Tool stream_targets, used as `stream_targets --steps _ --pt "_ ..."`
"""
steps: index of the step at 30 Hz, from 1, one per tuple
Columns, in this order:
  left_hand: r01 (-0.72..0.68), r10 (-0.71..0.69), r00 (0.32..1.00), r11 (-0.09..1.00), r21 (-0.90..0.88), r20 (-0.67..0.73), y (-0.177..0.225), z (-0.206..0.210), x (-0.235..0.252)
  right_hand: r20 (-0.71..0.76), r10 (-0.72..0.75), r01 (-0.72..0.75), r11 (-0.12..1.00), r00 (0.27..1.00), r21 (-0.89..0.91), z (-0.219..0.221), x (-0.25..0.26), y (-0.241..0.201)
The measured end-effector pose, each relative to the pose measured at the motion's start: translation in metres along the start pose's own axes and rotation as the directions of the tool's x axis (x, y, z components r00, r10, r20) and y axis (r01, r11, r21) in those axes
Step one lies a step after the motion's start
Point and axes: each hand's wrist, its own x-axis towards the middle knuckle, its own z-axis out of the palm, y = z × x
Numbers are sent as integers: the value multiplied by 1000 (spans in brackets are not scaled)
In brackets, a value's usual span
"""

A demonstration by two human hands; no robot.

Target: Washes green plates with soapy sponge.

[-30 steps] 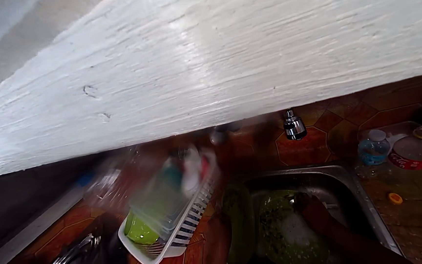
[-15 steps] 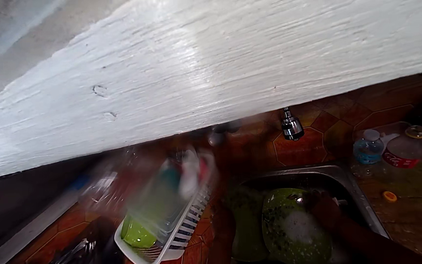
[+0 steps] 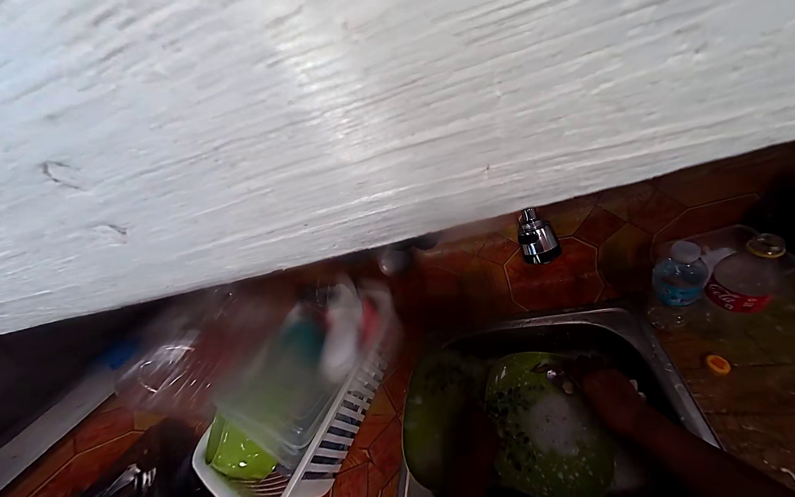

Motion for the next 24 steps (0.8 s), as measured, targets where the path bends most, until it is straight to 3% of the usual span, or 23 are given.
stream_targets --steps 3,7,12,21,24 --pt "13 -15 998 1000 -22 -61 -10 14 16 43 -39 42 996 998 -82 12 3 -7" --pt "29 -30 999 999 -24 -46 -12 14 15 139 88 -67 987 986 -145 22 5 -20" --pt "43 -43 999 997 -65 5 -18 14 22 210 112 -75 981 971 -179 33 6 -34" --pt "45 -40 998 991 -127 38 -24 12 17 269 34 -29 999 962 -23 37 -5 -38" --pt "34 -41 998 989 -144 -44 -15 13 6 309 46 -60 998 950 36 35 -7 -37"
